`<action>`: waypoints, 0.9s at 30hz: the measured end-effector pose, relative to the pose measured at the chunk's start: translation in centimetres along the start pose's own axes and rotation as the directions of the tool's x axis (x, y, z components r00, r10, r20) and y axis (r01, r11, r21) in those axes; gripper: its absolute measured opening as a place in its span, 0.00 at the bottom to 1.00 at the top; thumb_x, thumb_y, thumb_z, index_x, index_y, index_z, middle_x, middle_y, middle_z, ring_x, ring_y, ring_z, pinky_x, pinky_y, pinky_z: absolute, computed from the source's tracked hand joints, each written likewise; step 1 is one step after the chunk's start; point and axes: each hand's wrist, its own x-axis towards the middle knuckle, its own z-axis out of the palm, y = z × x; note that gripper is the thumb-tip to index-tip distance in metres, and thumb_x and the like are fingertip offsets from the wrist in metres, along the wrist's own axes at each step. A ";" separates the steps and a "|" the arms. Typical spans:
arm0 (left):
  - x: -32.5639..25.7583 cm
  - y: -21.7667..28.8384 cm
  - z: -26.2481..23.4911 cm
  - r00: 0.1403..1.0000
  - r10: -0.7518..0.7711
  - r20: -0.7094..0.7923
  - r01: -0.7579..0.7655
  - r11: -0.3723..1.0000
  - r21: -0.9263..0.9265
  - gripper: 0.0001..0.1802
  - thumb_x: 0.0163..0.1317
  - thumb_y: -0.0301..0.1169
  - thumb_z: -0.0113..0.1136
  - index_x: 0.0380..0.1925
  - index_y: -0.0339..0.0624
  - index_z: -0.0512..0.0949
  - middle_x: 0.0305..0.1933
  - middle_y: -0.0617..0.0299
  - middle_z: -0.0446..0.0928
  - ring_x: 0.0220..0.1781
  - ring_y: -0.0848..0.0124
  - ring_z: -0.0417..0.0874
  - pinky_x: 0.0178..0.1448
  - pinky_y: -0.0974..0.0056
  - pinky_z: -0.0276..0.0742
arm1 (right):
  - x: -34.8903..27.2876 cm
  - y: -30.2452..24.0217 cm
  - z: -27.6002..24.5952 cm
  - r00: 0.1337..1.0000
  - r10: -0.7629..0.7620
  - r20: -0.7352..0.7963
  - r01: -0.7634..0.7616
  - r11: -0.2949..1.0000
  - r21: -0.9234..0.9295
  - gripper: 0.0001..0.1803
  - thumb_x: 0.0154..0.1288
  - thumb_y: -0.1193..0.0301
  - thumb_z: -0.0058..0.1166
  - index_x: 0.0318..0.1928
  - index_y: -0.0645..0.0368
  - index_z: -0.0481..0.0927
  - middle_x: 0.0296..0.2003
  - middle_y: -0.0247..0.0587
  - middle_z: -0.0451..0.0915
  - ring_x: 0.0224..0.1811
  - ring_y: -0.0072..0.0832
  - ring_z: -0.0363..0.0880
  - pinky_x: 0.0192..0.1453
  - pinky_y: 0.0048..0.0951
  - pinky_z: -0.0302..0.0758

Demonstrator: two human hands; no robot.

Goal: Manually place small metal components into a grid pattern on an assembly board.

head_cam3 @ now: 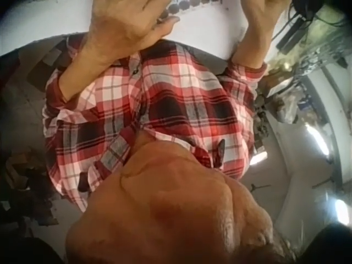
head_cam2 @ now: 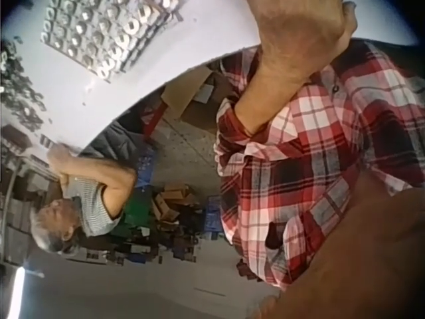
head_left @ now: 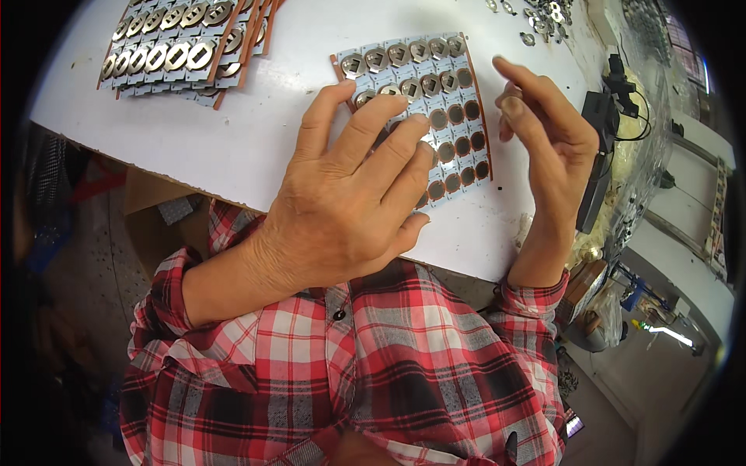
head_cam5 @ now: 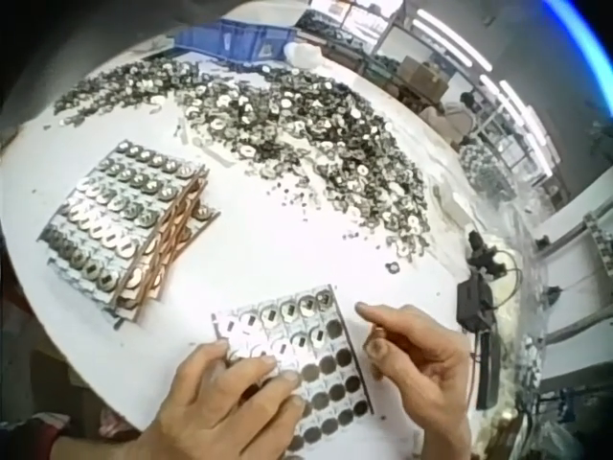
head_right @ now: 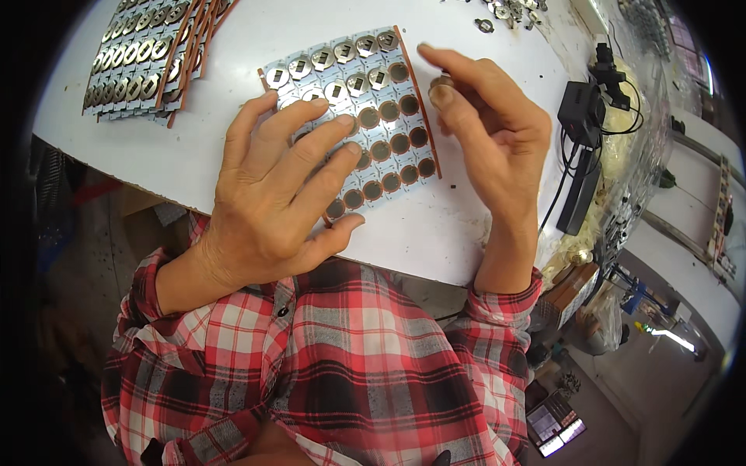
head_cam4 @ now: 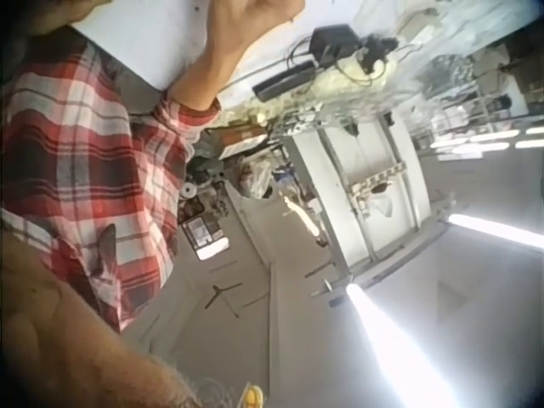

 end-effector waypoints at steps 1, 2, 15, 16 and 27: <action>0.0 0.0 0.1 1.000 -0.001 -0.009 0.001 1.000 -0.006 0.33 0.39 0.41 0.76 0.47 0.35 0.84 0.59 0.51 0.80 0.65 0.50 0.78 0.71 0.34 0.66 | 0.0 -0.1 0.6 1.000 0.001 0.002 -0.001 1.000 0.003 0.08 0.71 0.83 0.58 0.48 0.70 0.86 0.40 0.37 0.84 0.36 0.18 0.80 0.38 0.19 0.74; 0.0 0.0 0.1 1.000 -0.002 -0.017 0.002 1.000 -0.013 0.33 0.39 0.41 0.76 0.47 0.35 0.84 0.59 0.51 0.80 0.65 0.50 0.78 0.71 0.34 0.66 | 0.1 -0.3 1.1 0.998 0.041 -0.037 -0.041 0.999 -0.013 0.08 0.72 0.82 0.58 0.47 0.68 0.86 0.40 0.35 0.84 0.36 0.17 0.79 0.38 0.19 0.74; -0.1 -0.1 0.1 1.000 0.018 -0.021 -0.018 1.000 -0.025 0.32 0.39 0.40 0.77 0.46 0.34 0.84 0.59 0.50 0.80 0.65 0.50 0.78 0.72 0.35 0.67 | 1.7 -0.2 0.1 0.967 0.177 0.186 -0.152 0.978 -0.139 0.06 0.76 0.75 0.57 0.48 0.64 0.83 0.36 0.26 0.79 0.33 0.10 0.71 0.32 0.13 0.64; -0.1 -0.1 0.1 1.000 0.015 -0.022 -0.016 0.999 -0.034 0.32 0.39 0.40 0.77 0.46 0.34 0.84 0.59 0.50 0.80 0.65 0.50 0.78 0.72 0.35 0.67 | 1.9 -0.3 0.0 0.954 0.218 0.204 -0.177 0.963 -0.203 0.06 0.76 0.76 0.57 0.48 0.64 0.83 0.36 0.27 0.80 0.33 0.10 0.72 0.32 0.13 0.65; -0.1 -0.1 0.4 0.999 0.015 -0.036 -0.017 0.998 -0.054 0.33 0.37 0.39 0.77 0.45 0.33 0.83 0.59 0.49 0.80 0.65 0.49 0.77 0.70 0.35 0.68 | 2.2 0.6 -0.6 0.962 0.162 0.219 -0.138 0.983 -0.123 0.09 0.73 0.76 0.62 0.50 0.64 0.86 0.35 0.29 0.83 0.31 0.10 0.76 0.29 0.14 0.69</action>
